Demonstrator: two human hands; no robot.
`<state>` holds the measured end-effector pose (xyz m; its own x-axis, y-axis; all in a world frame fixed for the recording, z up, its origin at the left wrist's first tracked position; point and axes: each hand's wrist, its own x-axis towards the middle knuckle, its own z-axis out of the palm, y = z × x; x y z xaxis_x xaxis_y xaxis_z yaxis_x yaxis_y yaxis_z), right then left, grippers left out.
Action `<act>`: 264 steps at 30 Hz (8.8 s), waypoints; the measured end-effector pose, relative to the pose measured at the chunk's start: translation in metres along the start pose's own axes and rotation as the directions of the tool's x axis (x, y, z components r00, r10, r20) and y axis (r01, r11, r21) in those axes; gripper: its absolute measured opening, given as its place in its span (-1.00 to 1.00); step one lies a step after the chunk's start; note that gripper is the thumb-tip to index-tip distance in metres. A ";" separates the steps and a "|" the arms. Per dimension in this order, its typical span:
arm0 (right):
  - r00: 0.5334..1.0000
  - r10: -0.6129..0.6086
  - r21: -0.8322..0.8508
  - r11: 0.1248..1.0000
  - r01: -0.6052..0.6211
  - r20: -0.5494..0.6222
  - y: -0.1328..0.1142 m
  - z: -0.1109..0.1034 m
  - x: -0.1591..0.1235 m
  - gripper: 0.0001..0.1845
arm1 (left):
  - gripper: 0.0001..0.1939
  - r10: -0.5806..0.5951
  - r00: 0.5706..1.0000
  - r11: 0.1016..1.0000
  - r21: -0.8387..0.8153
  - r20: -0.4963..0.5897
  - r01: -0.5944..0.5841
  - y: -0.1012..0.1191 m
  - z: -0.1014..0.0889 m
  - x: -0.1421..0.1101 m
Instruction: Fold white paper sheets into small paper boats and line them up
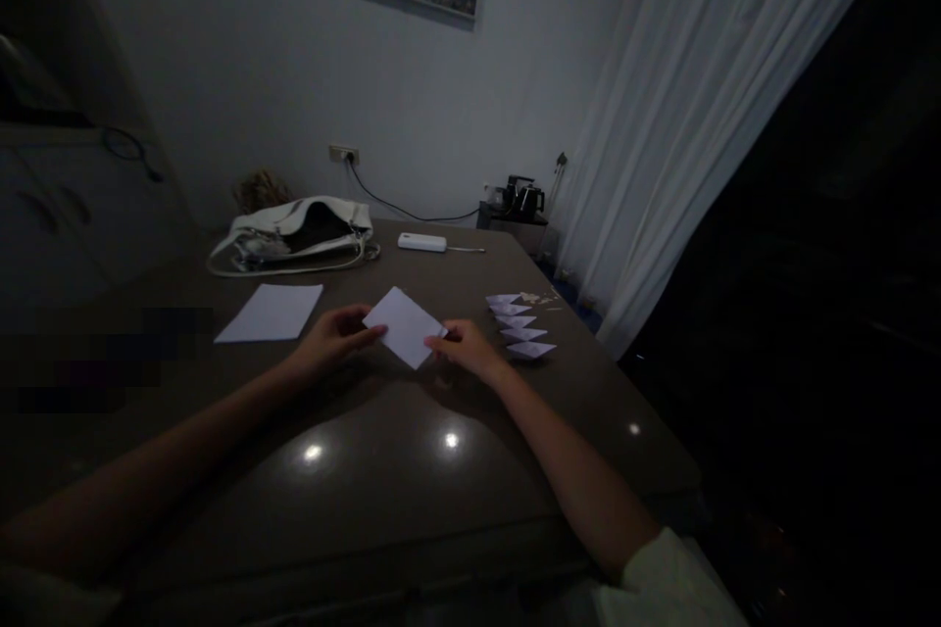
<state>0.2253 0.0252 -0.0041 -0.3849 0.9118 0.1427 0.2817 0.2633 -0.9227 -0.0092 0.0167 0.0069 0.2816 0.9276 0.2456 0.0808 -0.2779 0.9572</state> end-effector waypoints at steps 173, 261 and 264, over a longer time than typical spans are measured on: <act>0.997 -0.065 0.224 0.972 0.070 -0.031 -0.003 0.019 0.000 -0.62 | -0.58 -0.104 0.975 0.994 0.062 0.198 0.093 -0.002 0.013 -0.005; 0.950 -0.225 0.095 0.964 0.250 -0.215 -0.014 0.018 -0.006 -0.81 | -0.68 0.171 0.985 0.971 0.172 -0.013 -0.166 -0.001 0.014 -0.008; 0.952 -0.235 0.091 0.962 0.257 -0.198 -0.013 0.018 -0.006 -0.80 | -0.69 0.167 0.986 0.970 0.179 -0.010 -0.162 0.002 0.015 -0.010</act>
<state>0.2081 0.0107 0.0007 -0.2587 0.8680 0.4238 0.0926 0.4590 -0.8836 0.0023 0.0034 0.0038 0.2814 0.8707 0.4034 0.2042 -0.4651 0.8614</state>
